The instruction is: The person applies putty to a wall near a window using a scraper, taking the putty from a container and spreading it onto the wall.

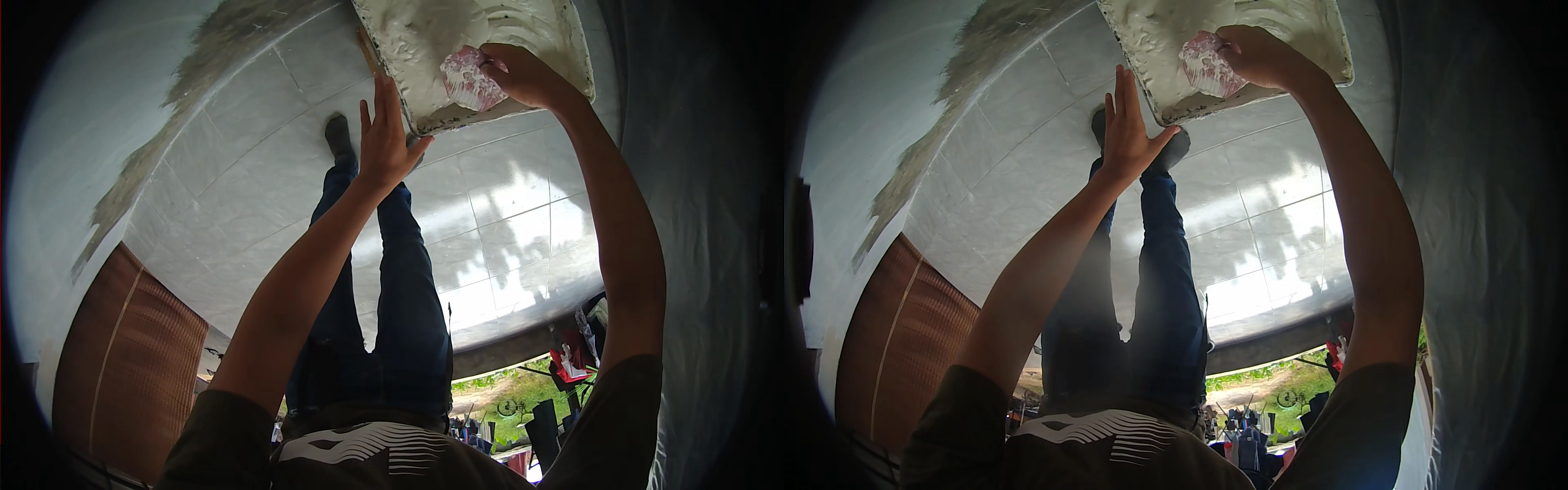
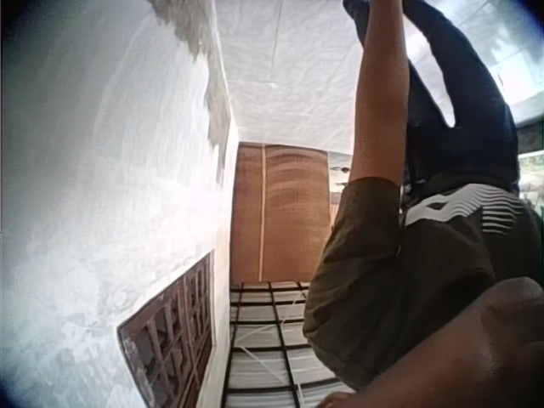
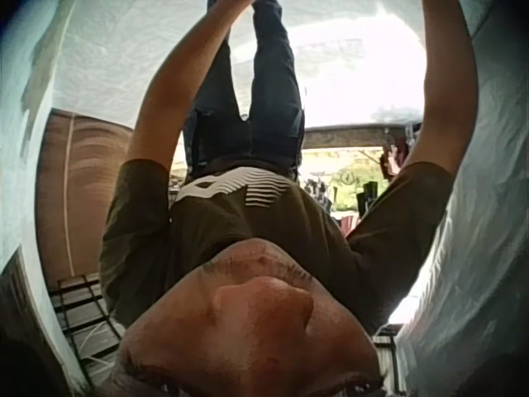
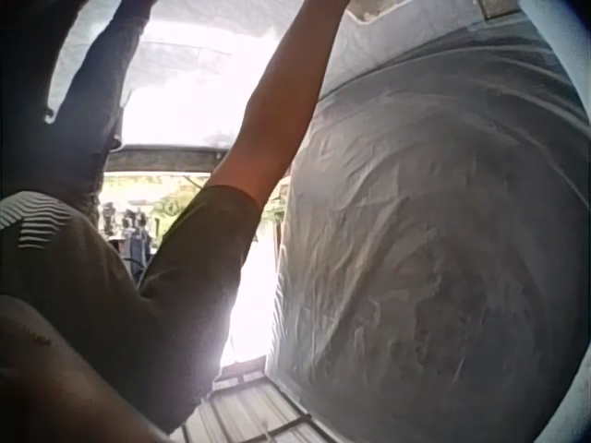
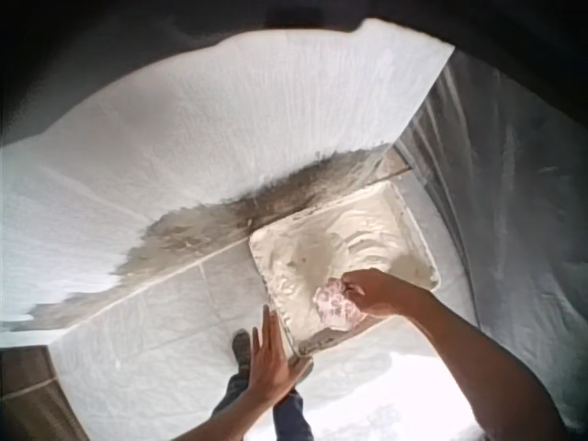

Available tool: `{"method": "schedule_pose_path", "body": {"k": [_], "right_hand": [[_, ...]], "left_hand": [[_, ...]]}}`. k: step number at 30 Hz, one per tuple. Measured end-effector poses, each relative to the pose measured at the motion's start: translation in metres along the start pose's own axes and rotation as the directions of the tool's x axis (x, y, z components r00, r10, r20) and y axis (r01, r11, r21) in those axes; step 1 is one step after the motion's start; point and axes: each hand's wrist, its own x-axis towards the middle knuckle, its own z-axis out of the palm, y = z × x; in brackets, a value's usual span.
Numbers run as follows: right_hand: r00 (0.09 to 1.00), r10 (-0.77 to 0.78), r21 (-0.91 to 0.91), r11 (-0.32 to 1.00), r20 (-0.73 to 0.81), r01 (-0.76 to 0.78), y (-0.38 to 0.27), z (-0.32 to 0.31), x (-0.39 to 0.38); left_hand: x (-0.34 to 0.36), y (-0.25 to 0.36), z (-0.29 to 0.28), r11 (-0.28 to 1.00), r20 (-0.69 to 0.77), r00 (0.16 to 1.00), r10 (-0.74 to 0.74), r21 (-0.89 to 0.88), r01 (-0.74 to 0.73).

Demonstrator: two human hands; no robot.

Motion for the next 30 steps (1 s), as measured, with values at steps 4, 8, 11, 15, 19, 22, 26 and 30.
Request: {"method": "schedule_pose_path", "body": {"k": [4,8,11,15,19,22,26,30], "right_hand": [[0.993,-0.08,0.026,0.996,-0.086,0.083,0.003,-0.004,-0.014],[0.967,-0.214,-0.098,0.975,-0.135,0.202,-0.006,-0.003,-0.037],[0.936,-0.306,-0.18,0.944,-0.173,0.275,-0.013,0.009,-0.053],[0.921,-0.332,-0.226,0.931,-0.202,0.286,-0.008,0.022,-0.057],[0.955,-0.275,-0.261,0.935,-0.113,0.239,-0.012,0.027,-0.047],[0.911,-0.395,-0.318,0.884,-0.116,0.343,-0.013,0.038,-0.042],[0.895,-0.433,-0.394,0.846,-0.111,0.36,-0.011,0.055,-0.046],[0.855,-0.413,-0.277,0.901,-0.314,0.333,-0.016,0.053,-0.06]], "left_hand": [[-0.001,-0.003,-0.001,1.0,0.0,1.0,0.004,0.003,-0.004],[-0.001,-0.003,-0.001,1.0,0.008,1.0,-0.002,0.004,0.002],[-0.001,-0.003,-0.002,1.0,0.007,1.0,0.0,0.003,0.0],[-0.001,-0.003,0.001,1.0,-0.004,1.0,0.01,0.012,-0.01],[-0.001,-0.002,0.001,1.0,0.001,1.0,0.011,0.012,-0.011],[0.0,-0.002,0.001,1.0,0.0,1.0,0.007,0.01,-0.007],[-0.001,-0.002,0.001,1.0,0.003,1.0,0.003,0.008,-0.003],[-0.002,-0.006,0.0,1.0,0.005,1.0,0.002,0.021,-0.002]]}}
